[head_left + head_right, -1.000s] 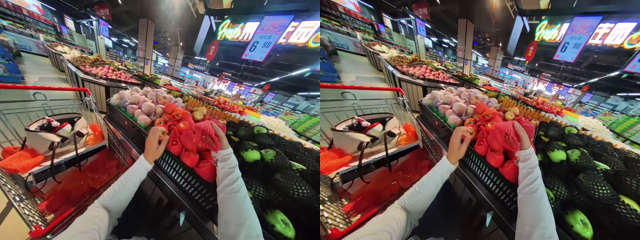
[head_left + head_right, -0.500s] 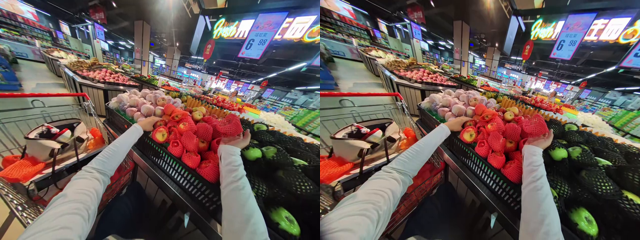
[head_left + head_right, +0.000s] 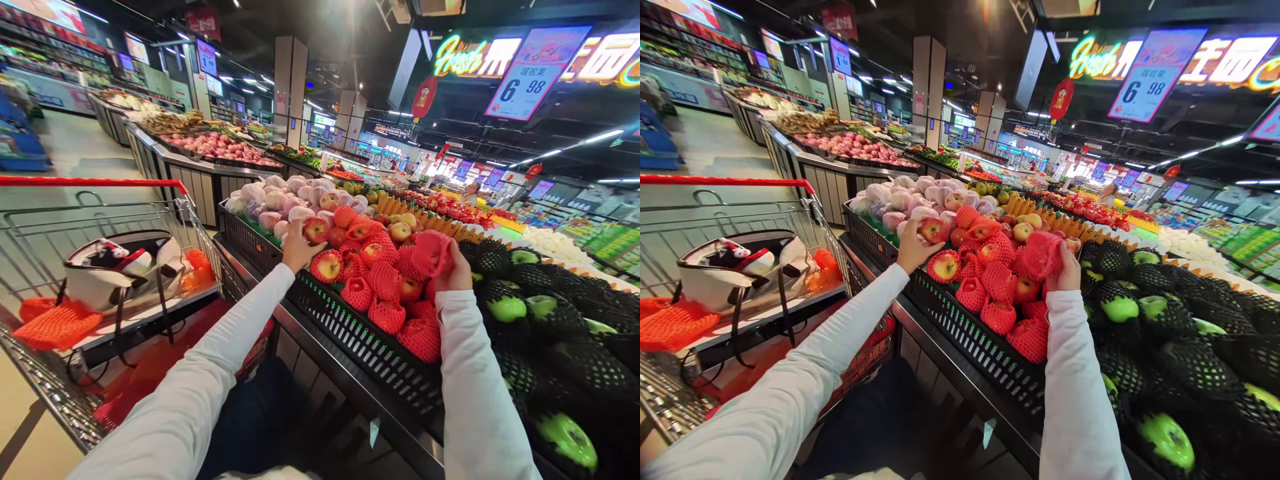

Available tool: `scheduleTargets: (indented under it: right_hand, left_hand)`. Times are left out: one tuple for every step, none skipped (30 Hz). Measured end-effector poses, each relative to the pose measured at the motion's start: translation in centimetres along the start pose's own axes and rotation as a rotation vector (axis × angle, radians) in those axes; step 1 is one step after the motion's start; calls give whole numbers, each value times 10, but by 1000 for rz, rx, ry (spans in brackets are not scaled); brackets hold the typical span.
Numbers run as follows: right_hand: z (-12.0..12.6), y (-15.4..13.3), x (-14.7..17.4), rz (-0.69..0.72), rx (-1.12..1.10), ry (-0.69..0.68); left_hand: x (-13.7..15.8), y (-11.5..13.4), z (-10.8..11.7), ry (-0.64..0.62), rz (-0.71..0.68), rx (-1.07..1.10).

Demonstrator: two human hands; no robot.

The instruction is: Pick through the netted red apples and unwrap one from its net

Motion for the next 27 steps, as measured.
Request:
scheduleTargets:
  right_hand:
    - [-1,3,1,-60,47,-8]
    - [-3,6,2,-124,93,-29]
    - [-4,8,5,-181,131,-61]
    - [-6,10,8,-228,162,-101]
    - [-8,11,12,-269,186,-148]
    - [-10,11,16,-300,202,-198]
    - [-11,10,20,-323,209,-249]
    - [-11,8,23,-335,202,-297]
    - [-11,6,25,-350,184,-345]
    - [-11,3,26,-358,154,-384]
    - [-11,1,25,-354,121,-405]
    - [-12,-1,23,-339,95,-400]
    - [-12,-3,20,-310,86,-366]
    - [-13,-5,17,-265,95,-309]
    - [-15,-7,15,-192,115,-241]
    - [-17,-11,14,-82,137,-172]
    - [-20,-16,16,41,167,-123]
    - [-22,-22,22,183,197,-91]
    - [-25,-29,32,331,235,-75]
    - [-26,-36,47,437,310,-59]
    - [-28,-41,67,519,413,-8]
    - [-28,-43,90,565,531,48]
    - [-28,-42,117,579,651,70]
    - [-26,-36,145,563,734,51]
    - [-24,-25,173,498,766,-4]
    - [-21,-10,200,376,739,-102]
    - [-16,9,224,223,691,-195]
  left_hand:
    - [6,14,-2,103,23,56]
    - [14,32,-5,183,50,120]
    - [22,53,-6,234,68,195]
    - [32,77,-7,260,79,286]
    - [42,101,-6,287,91,385]
    - [52,125,-3,296,122,494]
    - [62,148,2,288,116,624]
    - [70,168,8,239,93,769]
    - [77,185,15,169,76,894]
    - [82,198,23,93,49,968]
    - [85,208,30,28,8,983]
    - [87,215,37,-22,-31,963]
    - [88,219,43,-53,-69,919]
    - [89,221,49,-66,-97,875]
    - [90,222,54,-70,-106,846]
    - [91,222,59,-68,-98,830]
    - [93,221,64,-59,-77,819]
    - [94,220,70,-49,-56,805]
    - [95,218,76,-41,-37,777]
    - [96,216,84,-34,-31,732]
    - [96,215,91,-29,-40,674]
    - [96,213,99,-25,-58,611]
    - [95,212,106,-24,-74,547]
    - [95,211,112,-24,-85,485]
    - [94,210,117,-27,-89,431]
    - [94,210,121,-42,-95,394]
    - [95,211,123,-83,-111,374]
Point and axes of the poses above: each hand's wrist, its own x-axis away from the middle knuckle, its own z-axis out of the back of the hand, y = z × x, the point moved 1 cm from there along -x, towards the middle knuckle, and after that the axes turned 15 degrees about -z, right-handed, at the moved point
